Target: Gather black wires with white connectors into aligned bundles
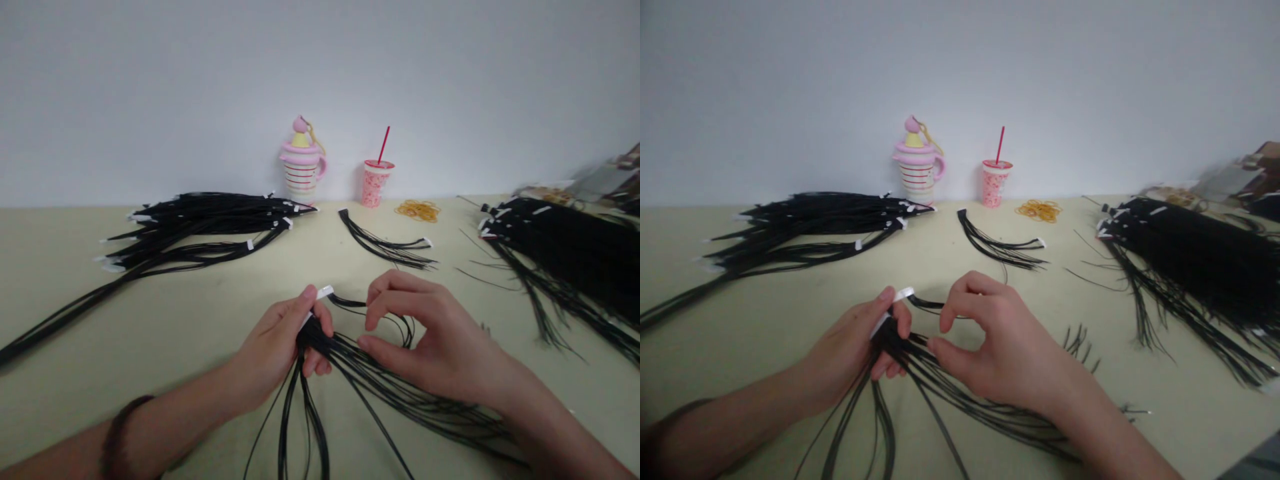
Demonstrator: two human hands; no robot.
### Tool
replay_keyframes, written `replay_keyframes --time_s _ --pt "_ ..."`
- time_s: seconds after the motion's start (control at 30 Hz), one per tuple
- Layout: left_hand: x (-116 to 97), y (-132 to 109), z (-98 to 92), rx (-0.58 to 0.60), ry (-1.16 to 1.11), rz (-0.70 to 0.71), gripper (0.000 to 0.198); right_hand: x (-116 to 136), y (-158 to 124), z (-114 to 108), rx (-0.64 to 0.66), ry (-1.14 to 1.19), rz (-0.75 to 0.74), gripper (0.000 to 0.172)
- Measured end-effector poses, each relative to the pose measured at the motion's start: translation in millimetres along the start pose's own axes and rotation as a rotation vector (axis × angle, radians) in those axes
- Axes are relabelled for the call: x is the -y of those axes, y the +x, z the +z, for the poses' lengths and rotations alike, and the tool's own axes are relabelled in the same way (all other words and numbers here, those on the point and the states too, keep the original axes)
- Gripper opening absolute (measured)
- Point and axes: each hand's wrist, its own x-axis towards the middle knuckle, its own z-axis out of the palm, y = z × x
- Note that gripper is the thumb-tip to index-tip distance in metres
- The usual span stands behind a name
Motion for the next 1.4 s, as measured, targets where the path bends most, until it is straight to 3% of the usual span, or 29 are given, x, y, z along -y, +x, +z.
replay_keyframes --time_s 0.17,0.27,0.4,0.5,0.67,0.8,1.0,1.13,1.2,1.3,1.33,1.4 --pt "-2.3 1.3 -2.9 0.005 0.014 -0.068 0.048 -30.4 0.0 8.5 0.115 -0.053 0.118 0.015" --pt "-4.5 1.3 -3.4 -0.009 0.08 -0.066 0.05 -48.0 1.8 12.5 0.189 0.004 0.296 0.016" --pt "-8.7 -0.4 -2.1 0.028 0.076 -0.058 0.052 -62.1 5.3 13.6 0.1 0.099 0.44 0.025" --pt "-11.6 -3.9 -0.5 0.081 0.017 -0.082 0.052 -68.2 8.0 14.7 0.021 -0.018 0.473 0.037" --pt "-11.3 -10.6 1.0 0.093 -0.084 -0.188 0.051 -67.7 9.3 23.4 -0.007 -0.017 0.563 0.039" --pt "-11.0 -11.7 2.6 0.15 -0.201 -0.184 0.051 -61.5 9.0 30.6 -0.012 0.043 0.565 0.034" --pt "-12.5 -13.0 6.7 0.221 -0.305 -0.149 0.053 -57.0 7.5 39.4 0.127 0.27 0.559 0.015" --pt "-10.2 -11.8 6.9 0.17 -0.219 -0.094 0.051 -50.7 5.6 40.5 0.208 0.353 0.521 0.016" --pt "-8.5 -9.4 5.9 0.107 -0.168 -0.045 0.048 -49.4 4.1 35.1 0.142 0.225 0.485 0.033" --pt "-6.4 -5.1 4.0 0.024 -0.091 0.042 0.045 -45.8 2.4 21.1 -0.064 -0.097 0.364 0.066" --pt "-5.8 -4.0 3.6 0.01 -0.058 0.058 0.045 -42.5 2.2 16.3 -0.134 -0.145 0.325 0.069" --pt "-4.9 -2.3 2.9 -0.014 0.006 0.071 0.045 -31.6 2.1 9.0 -0.258 -0.125 0.285 0.056"
